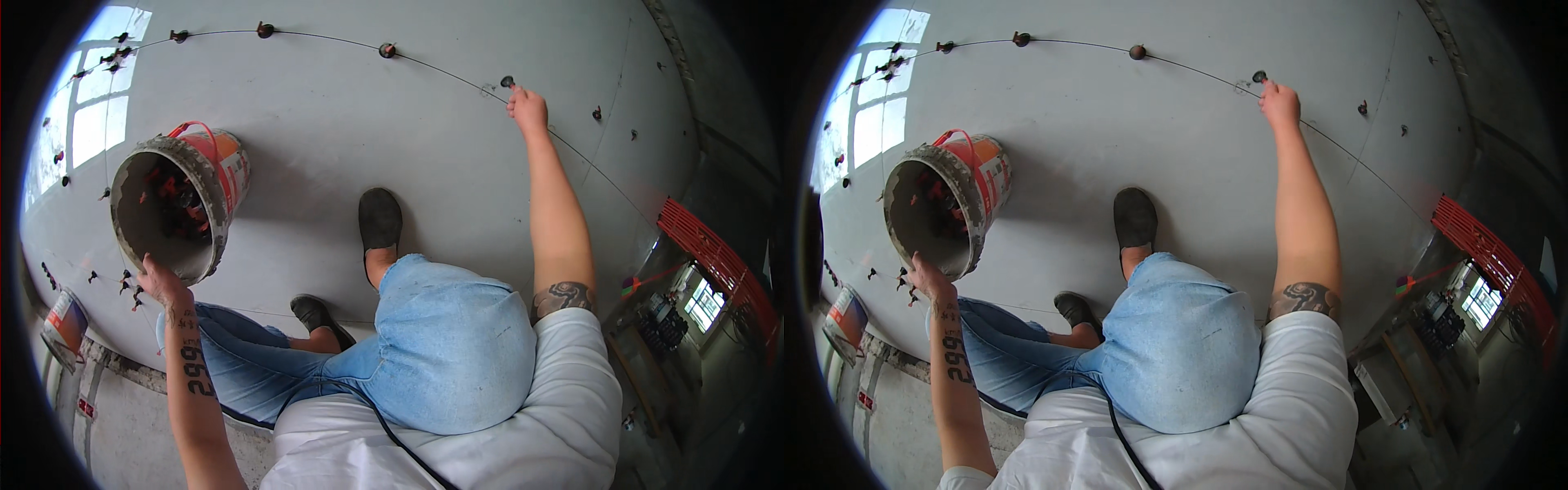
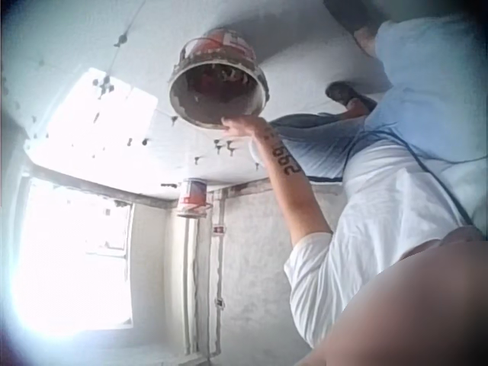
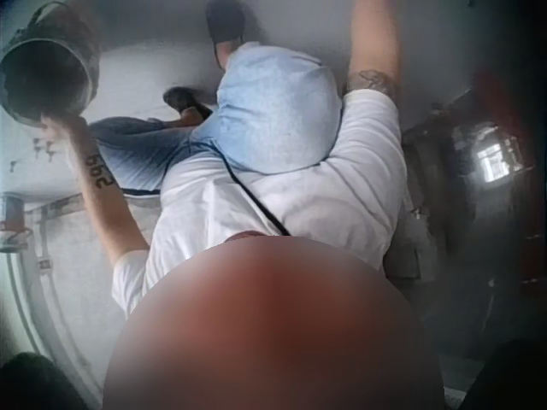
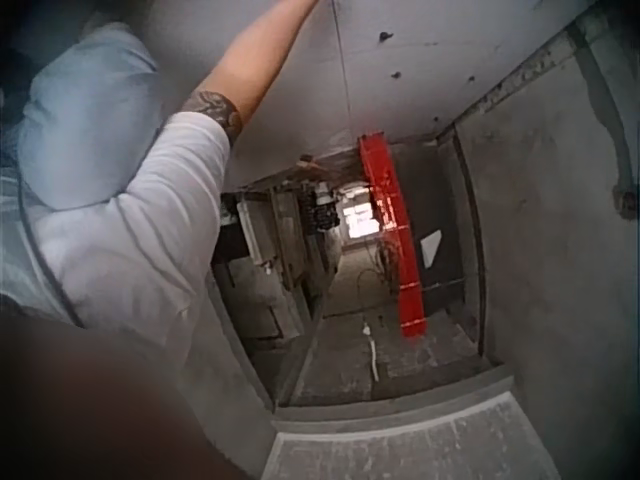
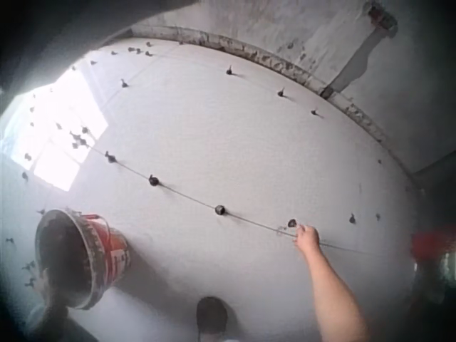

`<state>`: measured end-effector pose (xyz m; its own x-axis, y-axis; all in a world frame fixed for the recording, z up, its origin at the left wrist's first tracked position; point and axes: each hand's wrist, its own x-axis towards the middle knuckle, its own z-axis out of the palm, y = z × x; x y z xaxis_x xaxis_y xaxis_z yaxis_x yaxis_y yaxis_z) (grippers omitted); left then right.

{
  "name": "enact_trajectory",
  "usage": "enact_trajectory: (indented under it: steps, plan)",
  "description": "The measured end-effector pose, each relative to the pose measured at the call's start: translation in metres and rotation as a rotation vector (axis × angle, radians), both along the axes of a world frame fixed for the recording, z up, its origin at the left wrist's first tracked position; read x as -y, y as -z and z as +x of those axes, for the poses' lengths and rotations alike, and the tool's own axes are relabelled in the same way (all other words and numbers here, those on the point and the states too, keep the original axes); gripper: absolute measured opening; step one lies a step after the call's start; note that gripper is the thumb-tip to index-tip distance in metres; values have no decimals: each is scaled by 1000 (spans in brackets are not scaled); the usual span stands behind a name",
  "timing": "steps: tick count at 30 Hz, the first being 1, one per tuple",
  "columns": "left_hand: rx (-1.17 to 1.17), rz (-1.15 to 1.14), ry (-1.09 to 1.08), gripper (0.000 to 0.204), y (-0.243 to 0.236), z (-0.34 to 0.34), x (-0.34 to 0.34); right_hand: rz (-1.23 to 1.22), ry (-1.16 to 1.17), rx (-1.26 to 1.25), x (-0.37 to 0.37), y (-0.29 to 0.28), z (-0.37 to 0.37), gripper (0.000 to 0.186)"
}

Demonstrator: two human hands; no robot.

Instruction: Placing and securing tile leveling system spacers and caps between large floor tiles.

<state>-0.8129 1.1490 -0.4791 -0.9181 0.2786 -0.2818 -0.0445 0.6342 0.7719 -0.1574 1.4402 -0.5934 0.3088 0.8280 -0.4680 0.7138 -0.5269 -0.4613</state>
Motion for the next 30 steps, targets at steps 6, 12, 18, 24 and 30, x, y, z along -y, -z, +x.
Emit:
enact_trajectory:
  steps: [6,12,18,24,30]
  plan:
    - [-173,-183,-52,38,13,-7,4,2,-233,-601,55,-68,-146,29]
    - [19,99,-106,40,-1,-3,1,12,-867,-882,67,-194,-313,22]
    - [-38,61,51,40,17,-37,15,-60,-1136,-253,45,-137,-309,29]
    - [-212,-29,205,41,15,-46,-7,-48,-1121,265,-38,-53,-221,34]
    - [-214,-106,204,40,8,-48,-5,-49,-1301,649,-74,-23,-253,31]
